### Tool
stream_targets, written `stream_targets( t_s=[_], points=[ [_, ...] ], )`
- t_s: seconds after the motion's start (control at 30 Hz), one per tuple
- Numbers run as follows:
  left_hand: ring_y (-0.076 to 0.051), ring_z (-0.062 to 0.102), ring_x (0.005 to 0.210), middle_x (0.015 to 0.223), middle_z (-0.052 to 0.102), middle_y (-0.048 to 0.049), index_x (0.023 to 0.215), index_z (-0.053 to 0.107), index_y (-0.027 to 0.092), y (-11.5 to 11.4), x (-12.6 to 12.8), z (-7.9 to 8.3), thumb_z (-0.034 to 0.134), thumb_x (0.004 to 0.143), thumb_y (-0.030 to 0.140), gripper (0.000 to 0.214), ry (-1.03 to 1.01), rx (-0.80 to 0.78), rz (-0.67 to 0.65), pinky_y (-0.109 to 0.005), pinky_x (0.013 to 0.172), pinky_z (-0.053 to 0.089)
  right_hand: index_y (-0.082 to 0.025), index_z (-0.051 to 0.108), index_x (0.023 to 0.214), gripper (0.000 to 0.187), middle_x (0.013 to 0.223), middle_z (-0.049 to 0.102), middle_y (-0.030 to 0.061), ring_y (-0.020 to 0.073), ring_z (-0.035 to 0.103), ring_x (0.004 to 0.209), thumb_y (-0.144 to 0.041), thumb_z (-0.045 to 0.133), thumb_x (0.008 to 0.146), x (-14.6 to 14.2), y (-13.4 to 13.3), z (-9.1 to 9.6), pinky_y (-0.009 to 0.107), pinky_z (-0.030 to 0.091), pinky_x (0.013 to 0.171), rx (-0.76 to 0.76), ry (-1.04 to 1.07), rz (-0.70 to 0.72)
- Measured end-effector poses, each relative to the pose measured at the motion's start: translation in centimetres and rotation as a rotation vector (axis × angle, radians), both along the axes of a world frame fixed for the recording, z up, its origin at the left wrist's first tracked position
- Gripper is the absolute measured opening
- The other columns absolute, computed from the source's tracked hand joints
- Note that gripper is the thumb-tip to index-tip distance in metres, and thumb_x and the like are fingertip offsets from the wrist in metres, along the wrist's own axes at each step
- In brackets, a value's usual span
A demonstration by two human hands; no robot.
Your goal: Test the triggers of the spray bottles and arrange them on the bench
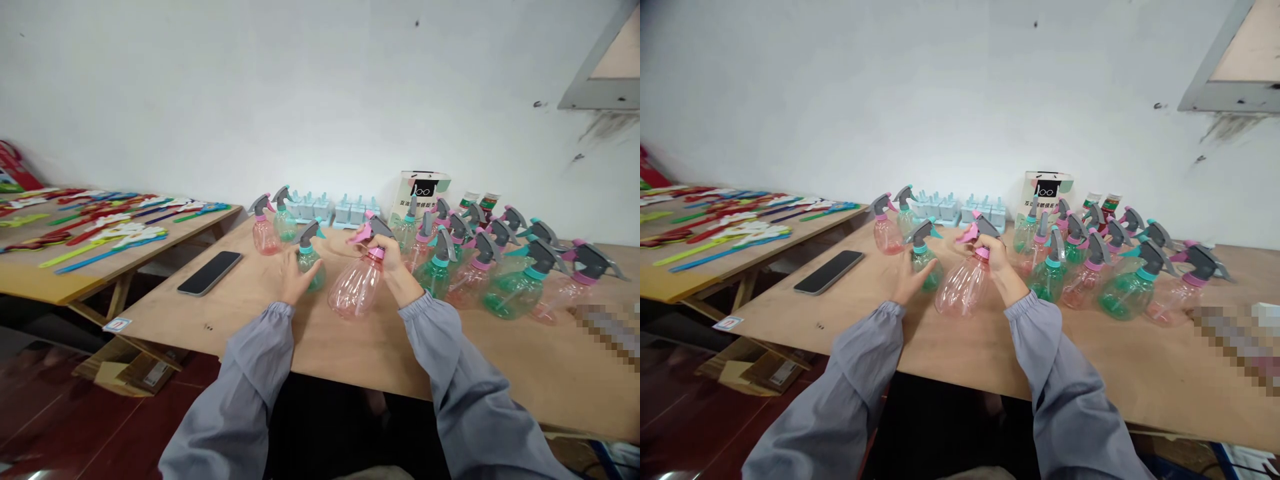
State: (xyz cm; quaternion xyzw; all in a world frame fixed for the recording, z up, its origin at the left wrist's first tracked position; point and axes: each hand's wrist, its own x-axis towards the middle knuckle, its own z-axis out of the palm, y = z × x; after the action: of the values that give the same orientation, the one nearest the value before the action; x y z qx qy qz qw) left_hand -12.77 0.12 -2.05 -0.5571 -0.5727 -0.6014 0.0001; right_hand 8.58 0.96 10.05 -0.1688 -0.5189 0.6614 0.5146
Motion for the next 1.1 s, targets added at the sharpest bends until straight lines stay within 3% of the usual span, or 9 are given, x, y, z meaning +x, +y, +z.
stream_targets(
  t_s=[0.17,0.37,0.53,0.63,0.73,0.83,0.93,1.0,1.1],
  points=[
    [-0.03,0.057,0.115,0.11,0.061,-0.0086,0.109,0.056,0.027,0.1,0.1,-0.1,0.077,0.074,0.042,0.043,-0.003,-0.013,0.055,-0.051,0.1,0.044,-0.02,0.055,0.066,0.018,0.065,0.064,0.0,0.0103,0.052,0.051,-0.019,0.055,0.049,-0.2,-0.6,0.0,0.02,0.036,0.04,0.042,-0.077,0.049],
    [-0.028,0.057,0.115,0.11,0.061,-0.0081,0.111,0.056,0.027,0.2,0.1,-0.1,0.076,0.076,0.043,0.043,-0.003,0.014,0.027,-0.049,0.1,0.044,-0.022,0.06,0.074,0.022,0.07,0.067,0.0009,0.0167,0.062,0.064,-0.022,0.059,0.052,-0.4,-0.2,-0.4,0.021,0.04,0.044,0.0,-0.121,0.008],
    [-0.029,0.057,0.114,0.11,0.06,-0.0096,0.111,0.056,0.026,0.1,0.2,0.0,0.076,0.075,0.042,0.043,-0.002,-0.003,0.035,-0.049,0.101,0.042,-0.021,0.058,0.067,0.017,0.068,0.066,0.0005,0.0109,0.049,0.053,-0.023,0.054,0.051,-0.7,-0.1,-0.7,0.021,0.034,0.043,0.031,-0.155,-0.096],
    [-0.029,0.056,0.116,0.112,0.06,-0.0088,0.111,0.056,0.026,0.1,0.2,0.1,0.075,0.075,0.044,0.045,-0.005,0.001,0.029,-0.049,0.102,0.041,-0.022,0.059,0.07,0.014,0.071,0.065,-0.001,0.0133,0.054,0.064,-0.025,0.054,0.057,-0.8,0.6,-1.6,0.022,0.041,0.051,0.107,-0.218,-0.3],
    [-0.03,0.055,0.117,0.114,0.06,-0.0095,0.113,0.055,0.025,0.0,0.2,0.1,0.074,0.076,0.046,0.047,0.006,-0.015,0.027,-0.049,0.103,0.04,-0.025,0.06,0.078,0.012,0.081,0.065,-0.0007,0.0172,0.059,0.083,-0.028,0.057,0.067,-0.5,1.8,-2.9,0.028,0.049,0.074,0.324,-0.276,-0.566],
    [-0.029,0.055,0.117,0.113,0.06,-0.01,0.113,0.055,0.024,0.0,0.2,0.2,0.074,0.076,0.047,0.047,0.003,-0.025,0.026,-0.049,0.103,0.04,-0.025,0.058,0.088,0.016,0.087,0.063,0.001,0.0189,0.059,0.084,-0.031,0.057,0.074,0.0,3.2,-3.9,0.034,0.049,0.084,0.434,-0.369,-0.682],
    [-0.029,0.055,0.117,0.112,0.06,-0.0098,0.114,0.055,0.025,0.0,0.2,0.2,0.074,0.076,0.047,0.048,-0.002,-0.011,0.016,-0.049,0.103,0.04,-0.025,0.054,0.11,0.034,0.102,0.064,0.0043,0.0206,0.061,0.092,-0.032,0.058,0.077,0.2,4.2,-4.7,0.038,0.048,0.09,0.455,-0.441,-0.74],
    [-0.03,0.054,0.118,0.112,0.059,-0.0099,0.115,0.055,0.024,0.1,0.2,0.1,0.074,0.076,0.047,0.049,0.0,-0.007,0.023,-0.049,0.104,0.039,-0.025,0.043,0.128,0.053,0.12,0.059,0.0093,0.0227,0.06,0.107,-0.035,0.059,0.079,0.0,4.5,-5.8,0.041,0.047,0.097,0.492,-0.472,-0.811],
    [-0.03,0.054,0.119,0.111,0.059,-0.0098,0.113,0.055,0.024,0.1,0.2,0.0,0.075,0.075,0.049,0.05,-0.001,-0.003,0.03,-0.05,0.105,0.039,-0.017,0.027,0.141,0.073,0.142,0.042,0.0204,0.028,0.045,0.134,-0.041,0.062,0.081,-0.4,4.3,-8.8,0.047,0.04,0.11,0.628,-0.574,-0.961]
  ],
)
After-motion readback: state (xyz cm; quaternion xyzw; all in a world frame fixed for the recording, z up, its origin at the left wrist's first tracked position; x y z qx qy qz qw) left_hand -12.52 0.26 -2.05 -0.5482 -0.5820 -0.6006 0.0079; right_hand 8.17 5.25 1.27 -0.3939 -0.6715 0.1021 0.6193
